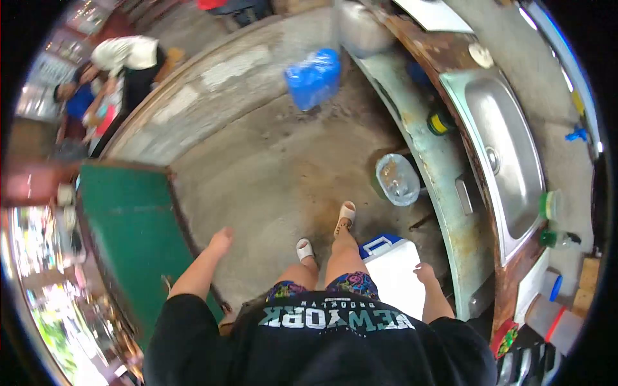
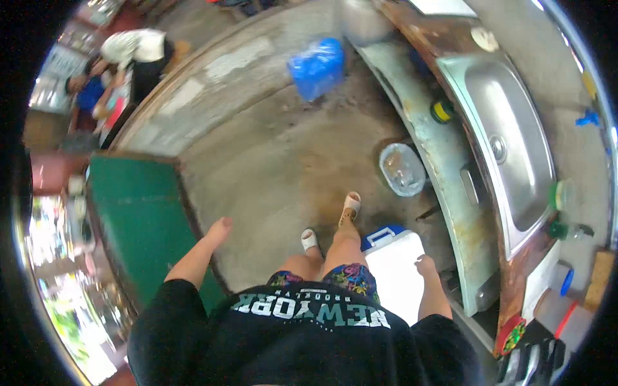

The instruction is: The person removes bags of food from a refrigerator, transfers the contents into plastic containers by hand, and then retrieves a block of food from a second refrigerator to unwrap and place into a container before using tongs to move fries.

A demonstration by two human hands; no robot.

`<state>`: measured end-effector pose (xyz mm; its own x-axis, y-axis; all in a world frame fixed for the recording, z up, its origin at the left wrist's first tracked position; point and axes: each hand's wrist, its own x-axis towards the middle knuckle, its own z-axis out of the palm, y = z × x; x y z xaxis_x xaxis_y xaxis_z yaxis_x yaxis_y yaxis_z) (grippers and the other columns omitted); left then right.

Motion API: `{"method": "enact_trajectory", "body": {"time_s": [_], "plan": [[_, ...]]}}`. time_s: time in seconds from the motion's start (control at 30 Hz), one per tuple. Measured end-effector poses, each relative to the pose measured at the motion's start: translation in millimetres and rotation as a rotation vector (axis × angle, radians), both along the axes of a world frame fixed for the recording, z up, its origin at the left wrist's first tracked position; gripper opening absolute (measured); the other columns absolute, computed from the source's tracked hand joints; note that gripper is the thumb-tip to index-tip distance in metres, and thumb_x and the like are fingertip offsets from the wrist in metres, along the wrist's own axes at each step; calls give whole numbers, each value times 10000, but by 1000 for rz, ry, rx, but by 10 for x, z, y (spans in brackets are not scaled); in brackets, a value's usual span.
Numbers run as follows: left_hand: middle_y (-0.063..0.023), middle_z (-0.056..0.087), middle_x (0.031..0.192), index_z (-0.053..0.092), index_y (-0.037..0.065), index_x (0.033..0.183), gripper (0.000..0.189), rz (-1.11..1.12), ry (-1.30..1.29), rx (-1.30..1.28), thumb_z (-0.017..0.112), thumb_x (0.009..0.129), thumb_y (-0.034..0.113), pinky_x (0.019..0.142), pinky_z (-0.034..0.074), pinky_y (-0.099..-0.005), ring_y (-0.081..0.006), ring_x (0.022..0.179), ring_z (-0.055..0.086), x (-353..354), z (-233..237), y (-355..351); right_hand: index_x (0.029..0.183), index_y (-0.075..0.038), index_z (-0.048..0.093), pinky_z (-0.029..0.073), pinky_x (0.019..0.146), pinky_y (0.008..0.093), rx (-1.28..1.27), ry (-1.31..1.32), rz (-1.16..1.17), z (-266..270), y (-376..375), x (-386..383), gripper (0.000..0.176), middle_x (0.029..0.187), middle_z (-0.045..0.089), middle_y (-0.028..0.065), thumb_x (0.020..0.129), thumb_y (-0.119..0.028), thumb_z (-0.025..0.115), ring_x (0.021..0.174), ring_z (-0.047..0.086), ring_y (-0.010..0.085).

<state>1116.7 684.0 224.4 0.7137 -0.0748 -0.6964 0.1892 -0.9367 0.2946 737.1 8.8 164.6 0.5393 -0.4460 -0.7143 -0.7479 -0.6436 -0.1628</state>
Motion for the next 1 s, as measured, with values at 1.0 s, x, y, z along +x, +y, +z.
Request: {"method": "enact_trajectory", "body": {"time_s": [1.0], "plan": [[-225,566,1106,651,34,965,330,1823,99,232,480,786,253,882,436,-425,-355,1028,543,-12008,771,-264,1008,-37,613,486,734,322,541,-84,1978,2668,6808,-1919,260,864,664,124,776,-152,624,807,637,201]]}}
